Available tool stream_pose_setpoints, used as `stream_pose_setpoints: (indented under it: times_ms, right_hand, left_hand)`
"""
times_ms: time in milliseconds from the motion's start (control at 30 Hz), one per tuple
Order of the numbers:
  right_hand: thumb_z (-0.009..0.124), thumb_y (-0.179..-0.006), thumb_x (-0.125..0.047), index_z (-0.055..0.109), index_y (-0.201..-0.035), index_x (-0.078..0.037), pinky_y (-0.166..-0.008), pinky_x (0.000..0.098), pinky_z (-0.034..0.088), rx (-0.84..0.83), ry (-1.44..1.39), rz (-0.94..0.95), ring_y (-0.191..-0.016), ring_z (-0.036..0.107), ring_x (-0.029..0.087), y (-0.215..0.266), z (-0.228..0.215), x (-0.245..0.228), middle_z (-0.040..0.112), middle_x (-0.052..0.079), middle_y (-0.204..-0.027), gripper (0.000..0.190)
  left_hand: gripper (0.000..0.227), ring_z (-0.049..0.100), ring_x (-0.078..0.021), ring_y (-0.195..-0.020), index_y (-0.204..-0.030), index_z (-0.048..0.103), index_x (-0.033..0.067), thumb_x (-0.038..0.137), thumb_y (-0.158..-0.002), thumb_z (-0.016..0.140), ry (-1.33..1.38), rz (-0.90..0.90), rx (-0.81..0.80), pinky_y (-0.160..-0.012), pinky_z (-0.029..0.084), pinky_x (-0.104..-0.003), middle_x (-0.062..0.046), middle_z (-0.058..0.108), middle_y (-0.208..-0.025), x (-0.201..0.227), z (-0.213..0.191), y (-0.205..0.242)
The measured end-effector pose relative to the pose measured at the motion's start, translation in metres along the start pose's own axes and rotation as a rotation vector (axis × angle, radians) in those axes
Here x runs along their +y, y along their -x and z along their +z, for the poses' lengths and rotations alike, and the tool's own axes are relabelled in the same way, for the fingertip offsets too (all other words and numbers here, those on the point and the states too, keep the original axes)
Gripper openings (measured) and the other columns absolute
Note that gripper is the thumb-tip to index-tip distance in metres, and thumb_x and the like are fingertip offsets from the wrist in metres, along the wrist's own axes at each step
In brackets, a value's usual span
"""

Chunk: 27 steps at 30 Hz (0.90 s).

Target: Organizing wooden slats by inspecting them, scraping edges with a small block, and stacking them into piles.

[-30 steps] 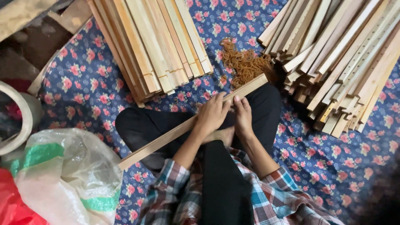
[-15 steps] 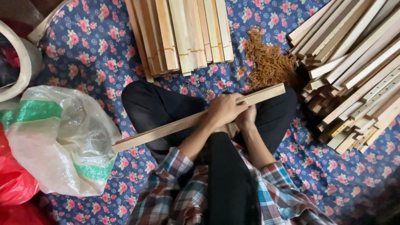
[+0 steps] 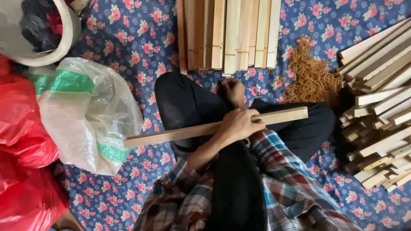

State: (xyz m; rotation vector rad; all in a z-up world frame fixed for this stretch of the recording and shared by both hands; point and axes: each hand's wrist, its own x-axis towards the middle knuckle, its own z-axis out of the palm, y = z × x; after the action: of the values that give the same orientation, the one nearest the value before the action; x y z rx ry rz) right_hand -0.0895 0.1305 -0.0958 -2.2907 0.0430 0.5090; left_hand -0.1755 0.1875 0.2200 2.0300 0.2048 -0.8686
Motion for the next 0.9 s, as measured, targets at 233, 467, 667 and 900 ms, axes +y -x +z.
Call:
stream_pose_setpoints:
  times_ms: [233, 467, 667, 900]
  right_hand:
    - [0.054, -0.097, -0.033, 0.075, -0.112, -0.015, -0.098, 0.0271, 0.053, -0.283, -0.69, 0.295, -0.087, 0.073, 0.011, 0.077, -0.128, -0.015, 0.073, -0.015, -0.091, 0.032]
    - [0.077, -0.087, -0.001, 0.079, -0.09, -0.002, -0.079, 0.036, 0.054, 0.126, -0.677, -0.004, -0.081, 0.066, 0.016, 0.162, -0.195, -0.048, 0.075, 0.01, -0.083, 0.003]
    - [0.069, -0.085, -0.008, 0.073, -0.084, -0.001, -0.072, 0.0346, 0.048, 0.107, -1.419, 0.189, -0.072, 0.064, 0.022, 0.166, -0.208, -0.043, 0.069, 0.011, -0.075, 0.009]
    - [0.058, -0.086, -0.016, 0.047, -0.068, -0.016, -0.09, 0.0398, 0.05, -0.082, -2.163, 0.239, -0.083, 0.063, 0.024, 0.179, -0.202, -0.037, 0.052, 0.0, -0.066, 0.021]
  left_hand:
    - [0.047, 0.068, -0.0362, -0.115, -0.111, 0.075, 0.0205, 0.05, -0.079, 0.058, 0.019, 0.053, 0.148, -0.098, 0.055, -0.05, -0.011, 0.07, -0.126, -0.015, 0.001, -0.023]
    - [0.053, 0.068, -0.0255, -0.104, -0.113, 0.076, 0.0188, 0.057, -0.081, 0.061, 0.105, 0.073, 0.005, -0.096, 0.053, -0.041, -0.001, 0.064, -0.1, -0.016, -0.005, -0.039]
    - [0.04, 0.075, -0.0197, -0.064, -0.104, 0.078, 0.0163, 0.049, -0.083, 0.07, 0.264, 0.147, 0.024, -0.074, 0.06, -0.033, -0.008, 0.074, -0.087, -0.024, 0.007, -0.042]
    - [0.039, 0.074, -0.0184, -0.061, -0.109, 0.078, 0.0135, 0.047, -0.09, 0.071, 0.36, 0.208, 0.085, -0.075, 0.058, -0.033, -0.002, 0.076, -0.098, -0.03, 0.009, -0.035]
